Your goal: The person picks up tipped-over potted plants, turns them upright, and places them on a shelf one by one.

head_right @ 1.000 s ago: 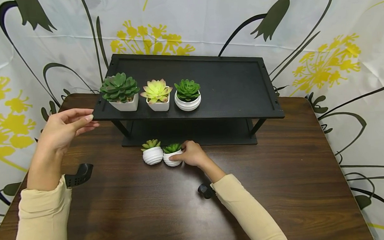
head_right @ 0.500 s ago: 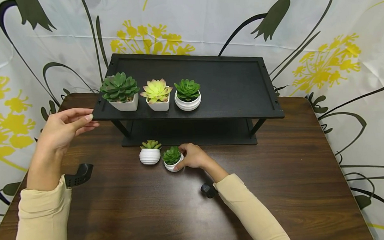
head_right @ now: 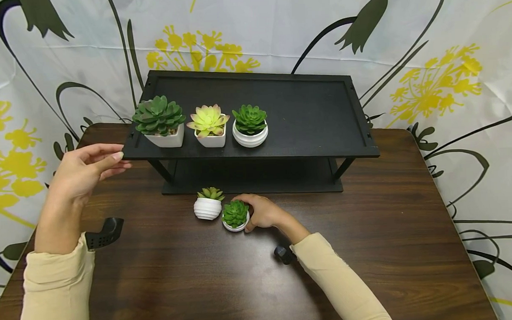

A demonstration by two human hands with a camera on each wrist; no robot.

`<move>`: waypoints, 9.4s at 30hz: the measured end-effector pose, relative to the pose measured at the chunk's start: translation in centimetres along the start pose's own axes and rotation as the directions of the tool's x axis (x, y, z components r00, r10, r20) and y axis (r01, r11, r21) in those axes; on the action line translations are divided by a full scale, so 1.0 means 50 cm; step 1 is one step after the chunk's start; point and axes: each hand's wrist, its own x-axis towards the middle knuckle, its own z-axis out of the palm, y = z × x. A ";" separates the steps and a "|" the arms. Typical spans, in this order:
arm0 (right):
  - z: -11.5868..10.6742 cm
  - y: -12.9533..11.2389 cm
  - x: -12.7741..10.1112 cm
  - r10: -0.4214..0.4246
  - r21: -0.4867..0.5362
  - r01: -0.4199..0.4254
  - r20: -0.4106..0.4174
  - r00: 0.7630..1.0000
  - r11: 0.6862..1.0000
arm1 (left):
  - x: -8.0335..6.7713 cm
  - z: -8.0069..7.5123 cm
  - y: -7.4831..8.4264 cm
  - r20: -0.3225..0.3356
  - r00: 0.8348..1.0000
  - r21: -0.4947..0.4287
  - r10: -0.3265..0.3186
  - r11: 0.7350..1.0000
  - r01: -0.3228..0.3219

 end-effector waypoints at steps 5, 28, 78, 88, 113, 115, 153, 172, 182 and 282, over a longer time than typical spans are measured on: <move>0.002 0.001 0.001 -0.015 0.026 0.015 -0.002 1.000 1.000 | 0.001 -0.001 0.000 0.011 1.000 -0.029 0.001 1.000 -0.001; 0.010 -0.002 -0.008 -0.016 -0.058 0.011 -0.089 0.996 0.998 | 0.044 -0.030 -0.068 0.023 0.999 -0.010 0.045 0.999 -0.044; -0.011 -0.023 -0.060 0.092 -0.023 -0.101 -0.240 0.966 0.995 | 0.020 -0.014 -0.035 0.022 0.999 -0.038 0.044 0.998 -0.043; -0.014 -0.019 -0.066 0.096 -0.004 -0.100 -0.247 0.964 0.995 | -0.001 0.001 0.002 0.008 1.000 -0.016 0.005 1.000 -0.005; -0.053 -0.076 -0.147 0.074 -0.046 -0.098 -0.366 0.928 0.994 | 0.001 -0.001 0.001 0.005 1.000 0.030 0.009 0.999 -0.009; -0.058 -0.082 -0.153 0.068 -0.051 -0.093 -0.369 0.927 0.994 | 0.001 -0.001 0.001 0.005 1.000 0.036 0.009 0.999 -0.009; -0.167 -0.164 -0.219 0.078 -0.111 -0.146 -0.463 0.883 0.983 | 0.000 0.002 0.003 0.005 1.000 -0.010 0.009 1.000 -0.009; -0.255 -0.194 -0.231 0.094 -0.141 -0.181 -0.474 0.876 0.973 | 0.001 0.000 0.003 0.000 1.000 0.044 -0.003 0.999 0.003; -0.276 -0.197 -0.212 0.119 -0.151 -0.214 -0.479 0.870 0.965 | 0.000 0.001 0.004 0.002 1.000 0.045 -0.006 0.999 0.006; -0.336 -0.176 -0.172 0.222 -0.083 -0.288 -0.450 0.865 0.954 | 0.101 -0.068 -0.158 0.056 0.997 -0.120 0.048 0.992 -0.041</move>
